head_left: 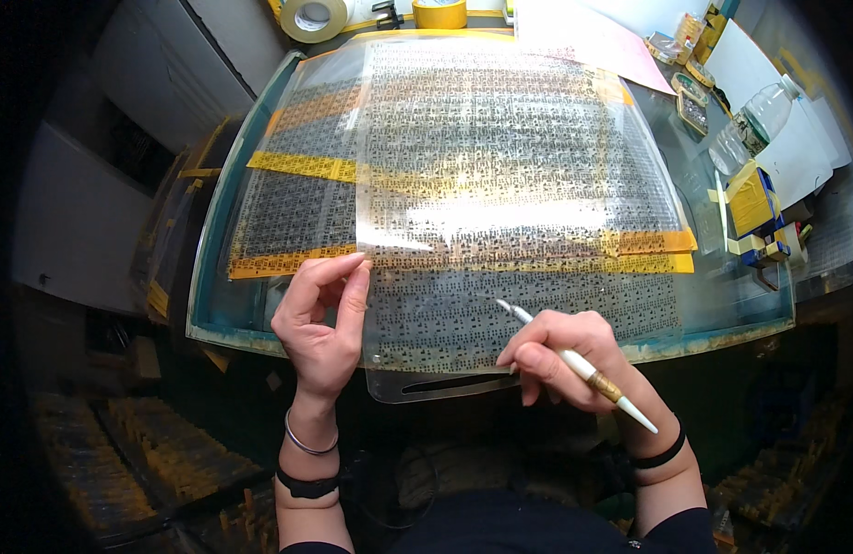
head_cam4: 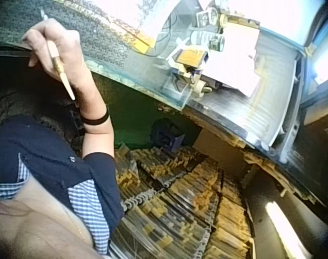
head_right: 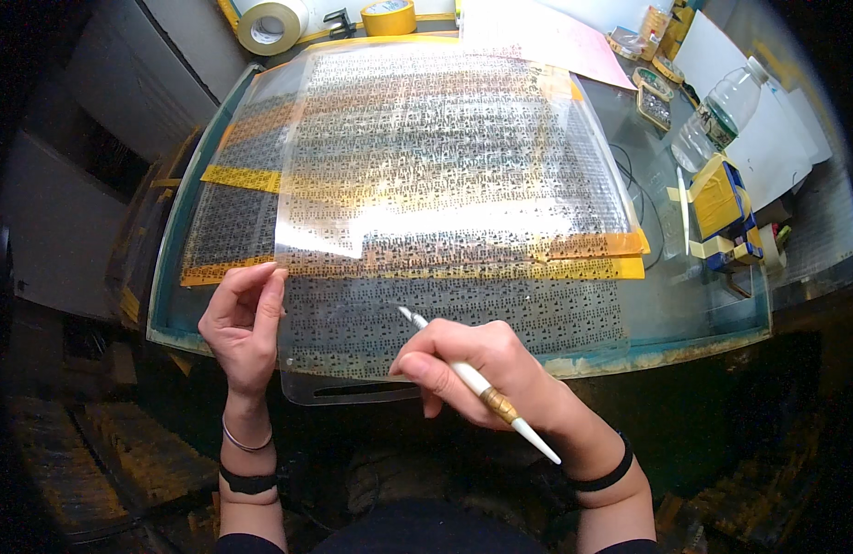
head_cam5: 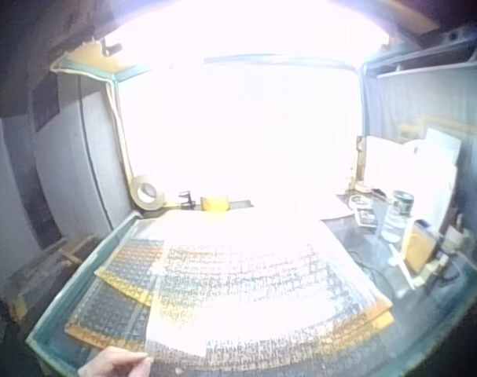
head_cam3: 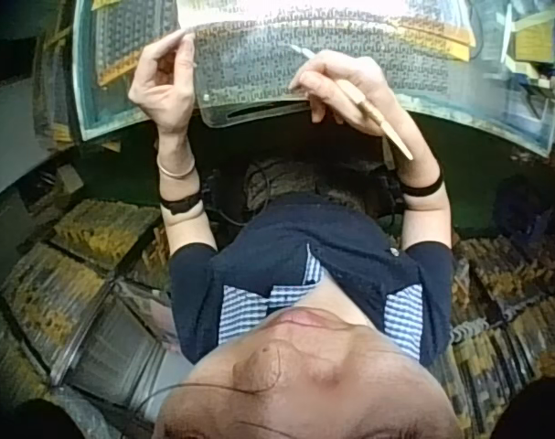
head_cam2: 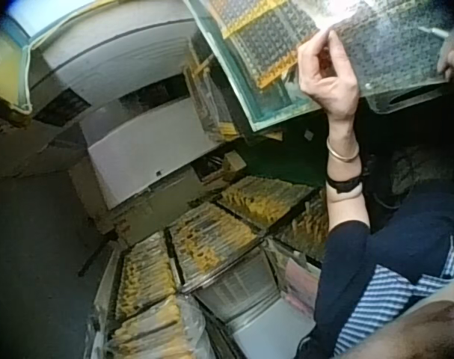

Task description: Preparing a large patterned transparent sheet on a light table using a small tool.

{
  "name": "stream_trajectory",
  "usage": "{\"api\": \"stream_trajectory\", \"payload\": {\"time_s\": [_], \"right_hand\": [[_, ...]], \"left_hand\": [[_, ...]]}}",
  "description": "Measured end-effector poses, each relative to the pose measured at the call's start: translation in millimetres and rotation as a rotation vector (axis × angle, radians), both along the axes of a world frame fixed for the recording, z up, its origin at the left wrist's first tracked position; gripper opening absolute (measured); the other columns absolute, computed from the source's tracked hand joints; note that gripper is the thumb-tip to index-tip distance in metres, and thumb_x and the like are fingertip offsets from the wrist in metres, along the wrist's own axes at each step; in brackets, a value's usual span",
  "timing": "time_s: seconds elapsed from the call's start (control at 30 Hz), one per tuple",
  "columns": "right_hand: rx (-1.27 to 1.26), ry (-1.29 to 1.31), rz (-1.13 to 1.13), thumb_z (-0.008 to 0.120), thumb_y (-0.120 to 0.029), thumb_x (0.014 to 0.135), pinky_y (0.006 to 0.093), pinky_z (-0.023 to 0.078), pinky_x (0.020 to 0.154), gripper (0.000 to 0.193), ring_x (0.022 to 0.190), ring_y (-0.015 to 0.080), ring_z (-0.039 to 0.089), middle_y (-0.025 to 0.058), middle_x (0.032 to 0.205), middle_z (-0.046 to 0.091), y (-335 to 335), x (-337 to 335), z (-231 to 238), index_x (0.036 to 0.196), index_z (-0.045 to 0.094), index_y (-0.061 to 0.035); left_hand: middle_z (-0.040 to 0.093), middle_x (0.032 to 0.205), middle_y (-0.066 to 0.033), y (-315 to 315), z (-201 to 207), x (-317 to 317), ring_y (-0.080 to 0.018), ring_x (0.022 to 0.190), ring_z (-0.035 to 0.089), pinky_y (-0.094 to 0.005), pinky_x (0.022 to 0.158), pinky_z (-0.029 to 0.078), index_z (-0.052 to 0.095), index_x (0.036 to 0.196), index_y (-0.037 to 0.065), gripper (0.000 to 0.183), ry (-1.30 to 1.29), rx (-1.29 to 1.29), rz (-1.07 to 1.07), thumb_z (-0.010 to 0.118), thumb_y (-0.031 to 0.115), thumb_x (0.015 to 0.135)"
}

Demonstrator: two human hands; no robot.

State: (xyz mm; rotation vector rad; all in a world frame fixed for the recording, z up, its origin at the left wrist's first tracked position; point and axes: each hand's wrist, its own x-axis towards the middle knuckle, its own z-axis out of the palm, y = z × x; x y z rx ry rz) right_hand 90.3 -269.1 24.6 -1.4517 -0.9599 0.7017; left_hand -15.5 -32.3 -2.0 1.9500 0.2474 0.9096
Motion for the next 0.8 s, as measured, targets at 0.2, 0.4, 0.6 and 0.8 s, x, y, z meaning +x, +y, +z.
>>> {"api": "stream_trajectory", "payload": {"time_s": [0.2,0.4,0.6,0.8], "right_hand": [[0.037,-0.051,-0.038,0.054,-0.018,0.097,0.0218,0.044,0.046,0.021,0.051,0.0103,0.061,0.0031,0.058,0.059,2.4,-2.2,-7.8,0.092,0.064,-0.0004],[-0.005,-0.014,-0.021,0.057,-0.014,0.096,0.0241,0.049,0.050,0.017,0.054,0.0123,0.063,0.0064,0.067,0.062,1.5,-1.3,-1.7,0.093,0.065,0.0010],[-0.014,0.000,-0.028,0.056,-0.013,0.096,0.0240,0.049,0.050,0.017,0.054,0.0122,0.064,0.0059,0.067,0.062,1.2,-1.7,-1.5,0.093,0.065,0.0010],[-0.026,0.002,-0.039,0.056,-0.013,0.096,0.0241,0.050,0.050,0.016,0.055,0.0124,0.064,0.0060,0.068,0.062,2.1,-2.4,-1.5,0.093,0.064,0.0013]], "left_hand": [[0.062,0.089,-0.0042,-0.4,-0.1,0.5,-0.0059,0.074,0.058,-0.0182,0.066,0.047,0.066,0.100,-0.002,0.015,0.000,-0.014,-0.004,0.065,-0.006,0.085],[0.062,0.088,-0.0039,0.6,-0.7,0.9,-0.0057,0.074,0.058,-0.0182,0.065,0.047,0.066,0.100,-0.002,0.015,0.004,-0.007,0.004,0.065,-0.005,0.085],[0.061,0.088,-0.0034,0.2,-0.5,0.6,-0.0055,0.074,0.058,-0.0183,0.065,0.046,0.066,0.100,-0.002,0.015,0.014,-0.013,0.003,0.065,-0.005,0.086],[0.062,0.088,-0.0036,-0.8,0.2,1.2,-0.0057,0.074,0.058,-0.0184,0.065,0.047,0.066,0.100,-0.002,0.014,0.025,-0.025,0.011,0.065,-0.005,0.086]]}}
